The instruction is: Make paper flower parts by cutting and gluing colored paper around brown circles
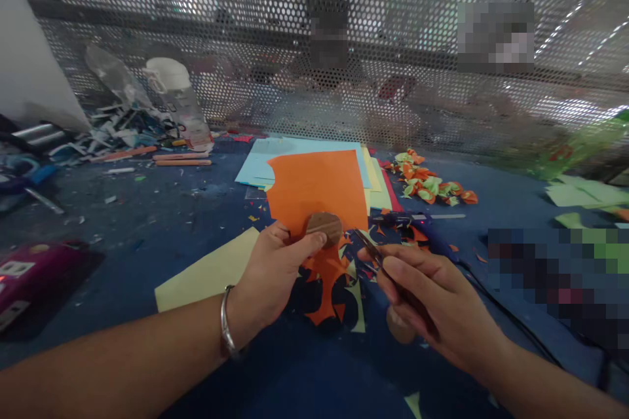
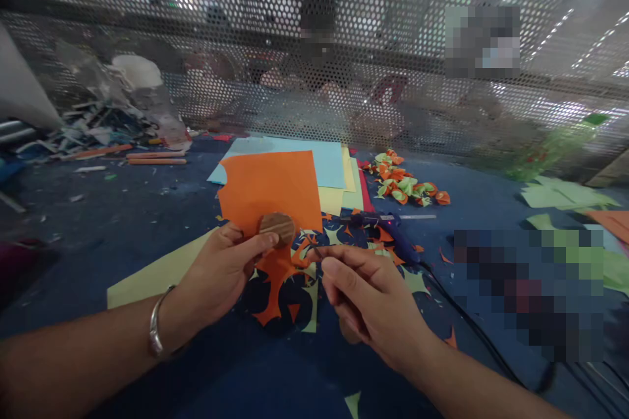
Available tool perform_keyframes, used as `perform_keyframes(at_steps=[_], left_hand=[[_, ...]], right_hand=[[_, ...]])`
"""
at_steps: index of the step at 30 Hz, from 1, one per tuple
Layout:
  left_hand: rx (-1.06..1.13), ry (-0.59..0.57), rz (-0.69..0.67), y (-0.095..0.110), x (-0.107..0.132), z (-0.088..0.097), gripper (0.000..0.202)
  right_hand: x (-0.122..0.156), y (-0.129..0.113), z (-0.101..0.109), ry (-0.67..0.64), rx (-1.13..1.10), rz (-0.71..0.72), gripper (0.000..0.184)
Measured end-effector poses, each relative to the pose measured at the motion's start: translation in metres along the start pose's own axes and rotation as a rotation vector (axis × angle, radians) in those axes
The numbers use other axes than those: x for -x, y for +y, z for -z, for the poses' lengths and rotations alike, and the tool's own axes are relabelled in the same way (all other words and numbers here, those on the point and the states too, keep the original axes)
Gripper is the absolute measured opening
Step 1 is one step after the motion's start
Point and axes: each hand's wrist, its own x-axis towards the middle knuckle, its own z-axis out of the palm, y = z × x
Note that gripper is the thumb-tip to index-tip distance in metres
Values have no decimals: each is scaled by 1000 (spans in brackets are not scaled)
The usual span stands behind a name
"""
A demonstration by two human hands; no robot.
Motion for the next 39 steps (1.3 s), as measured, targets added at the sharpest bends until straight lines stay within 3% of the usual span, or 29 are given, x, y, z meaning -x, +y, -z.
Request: perform_keyframes(at_steps=[12,18,30,39], left_hand=[[-26,-177,11,2,6,-4,11],[-24,-192,116,-1,8,-3,19],[47,-167,132,0,10,-2,28],[146,-260,167,1,7,-3,25]], right_hand=[[-3,-3,-1,-27,20,-10,42],[-2,-4,2,-56,88,42,48],[-3,-2,10,-73,176,51,48],[0,-6,9,-83,127,38,45]])
